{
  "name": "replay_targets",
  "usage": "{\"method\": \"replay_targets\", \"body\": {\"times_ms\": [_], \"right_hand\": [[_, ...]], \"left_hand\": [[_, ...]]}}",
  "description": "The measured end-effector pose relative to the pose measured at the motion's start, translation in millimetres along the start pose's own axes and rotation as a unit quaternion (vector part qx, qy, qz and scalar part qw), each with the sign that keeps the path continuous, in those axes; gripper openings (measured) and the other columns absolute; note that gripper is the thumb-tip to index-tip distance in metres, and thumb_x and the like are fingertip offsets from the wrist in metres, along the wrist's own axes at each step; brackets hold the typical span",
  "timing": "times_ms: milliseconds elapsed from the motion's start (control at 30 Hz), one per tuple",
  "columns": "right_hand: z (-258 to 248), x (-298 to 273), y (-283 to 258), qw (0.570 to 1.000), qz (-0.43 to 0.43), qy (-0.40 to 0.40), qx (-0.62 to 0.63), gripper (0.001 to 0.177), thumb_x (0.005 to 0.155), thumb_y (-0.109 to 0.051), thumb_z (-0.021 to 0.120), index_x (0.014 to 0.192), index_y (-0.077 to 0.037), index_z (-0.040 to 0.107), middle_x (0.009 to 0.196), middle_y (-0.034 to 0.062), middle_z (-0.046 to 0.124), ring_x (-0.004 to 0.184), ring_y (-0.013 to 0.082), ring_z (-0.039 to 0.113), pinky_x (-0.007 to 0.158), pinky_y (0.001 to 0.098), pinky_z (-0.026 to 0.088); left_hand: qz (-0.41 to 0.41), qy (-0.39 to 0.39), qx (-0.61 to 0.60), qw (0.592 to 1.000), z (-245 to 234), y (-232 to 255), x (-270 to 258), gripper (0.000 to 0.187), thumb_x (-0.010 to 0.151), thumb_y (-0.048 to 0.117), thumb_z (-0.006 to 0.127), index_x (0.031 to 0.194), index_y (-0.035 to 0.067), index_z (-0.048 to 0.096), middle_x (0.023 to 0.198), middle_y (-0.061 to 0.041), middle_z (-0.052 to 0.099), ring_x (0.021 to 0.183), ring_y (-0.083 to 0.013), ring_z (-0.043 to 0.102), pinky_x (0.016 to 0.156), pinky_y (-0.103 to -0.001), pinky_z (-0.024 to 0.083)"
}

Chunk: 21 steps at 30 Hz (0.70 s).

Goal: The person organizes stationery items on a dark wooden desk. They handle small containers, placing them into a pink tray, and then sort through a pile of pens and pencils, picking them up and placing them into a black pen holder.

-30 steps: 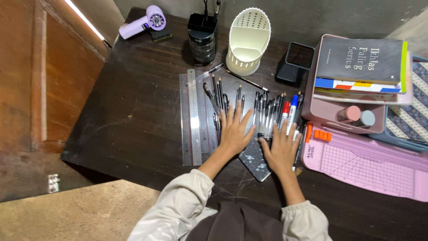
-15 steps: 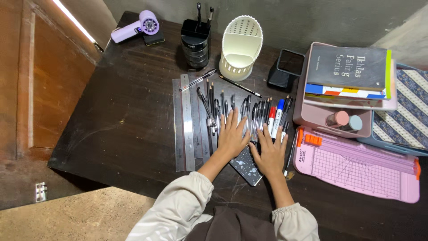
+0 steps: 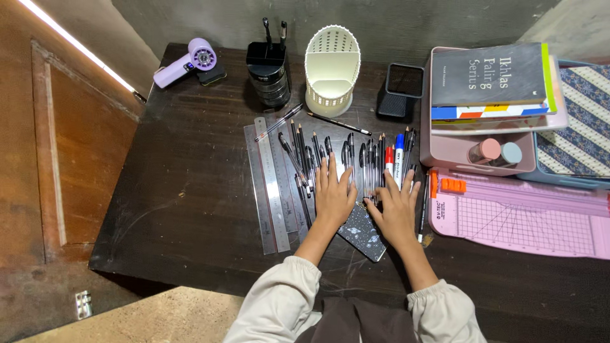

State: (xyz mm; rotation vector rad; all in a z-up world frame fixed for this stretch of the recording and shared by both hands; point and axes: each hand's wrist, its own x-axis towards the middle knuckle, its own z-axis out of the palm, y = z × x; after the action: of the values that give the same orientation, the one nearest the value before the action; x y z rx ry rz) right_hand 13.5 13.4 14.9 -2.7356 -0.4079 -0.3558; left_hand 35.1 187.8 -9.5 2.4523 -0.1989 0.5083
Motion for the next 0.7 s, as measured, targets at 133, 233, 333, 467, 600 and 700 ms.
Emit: {"method": "replay_targets", "body": {"times_ms": [133, 233, 333, 467, 600, 700], "right_hand": [[-9, 10, -4, 0.999, 0.013, -0.039, -0.017, 0.035, 0.083, -0.037, 0.074, 0.099, -0.006, 0.071, 0.155, 0.0237, 0.044, 0.149, 0.058, 0.012, 0.116, 0.0717, 0.006], [-8, 13, -11, 0.998, 0.018, -0.044, -0.04, 0.039, 0.085, -0.04, 0.074, 0.102, -0.005, 0.071, 0.154, 0.0229, 0.044, 0.151, 0.0554, 0.014, 0.119, 0.0716, 0.006], [-3, 13, -17, 0.999, 0.031, -0.026, -0.006, 0.037, 0.085, -0.038, 0.075, 0.103, -0.006, 0.071, 0.152, 0.0238, 0.044, 0.15, 0.0575, 0.013, 0.118, 0.0737, 0.006], [3, 16, -29, 0.999, 0.037, 0.008, 0.012, 0.035, 0.083, -0.032, 0.077, 0.103, -0.004, 0.071, 0.152, 0.0273, 0.044, 0.149, 0.0588, 0.011, 0.115, 0.076, 0.005], [11, 20, -42, 1.0, 0.022, 0.016, -0.001, 0.023, 0.083, -0.027, 0.077, 0.091, -0.006, 0.073, 0.154, 0.023, 0.046, 0.152, 0.0573, 0.01, 0.117, 0.0756, 0.003], [13, 25, -47, 0.999, 0.033, 0.017, -0.007, 0.023, 0.081, -0.026, 0.078, 0.083, -0.004, 0.074, 0.156, 0.022, 0.045, 0.151, 0.0575, 0.009, 0.116, 0.0755, 0.0]], "left_hand": [[0.02, 0.017, -0.021, 0.999, -5, 4, 3, 0.034, 0.091, 0.022, 0.064, 0.123, 0.017, 0.075, 0.159, -0.03, 0.034, 0.147, -0.0506, 0.031, 0.121, -0.058, 0.024], [0.01, 0.022, -0.034, 0.999, -6, 5, 1, 0.028, 0.091, 0.022, 0.064, 0.115, 0.014, 0.075, 0.159, -0.03, 0.036, 0.148, -0.0497, 0.032, 0.121, -0.058, 0.026], [-0.01, 0.018, -0.037, 0.999, -3, 3, 0, 0.023, 0.092, 0.022, 0.064, 0.11, 0.01, 0.074, 0.16, -0.028, 0.038, 0.149, -0.0489, 0.033, 0.122, -0.057, 0.026], [-0.022, 0.023, -0.042, 0.999, 1, 1, 0, 0.03, 0.093, 0.022, 0.062, 0.117, 0.006, 0.07, 0.16, -0.028, 0.037, 0.149, -0.0494, 0.031, 0.121, -0.057, 0.025], [-0.043, 0.031, -0.069, 0.996, 3, -1, -1, 0.034, 0.096, 0.021, 0.059, 0.125, 0.005, 0.066, 0.161, -0.024, 0.039, 0.15, -0.0454, 0.032, 0.122, -0.056, 0.024], [-0.048, 0.04, -0.089, 0.994, 1, -2, 0, 0.033, 0.099, 0.021, 0.056, 0.127, 0.005, 0.065, 0.16, -0.023, 0.041, 0.151, -0.044, 0.032, 0.123, -0.055, 0.023]]}}
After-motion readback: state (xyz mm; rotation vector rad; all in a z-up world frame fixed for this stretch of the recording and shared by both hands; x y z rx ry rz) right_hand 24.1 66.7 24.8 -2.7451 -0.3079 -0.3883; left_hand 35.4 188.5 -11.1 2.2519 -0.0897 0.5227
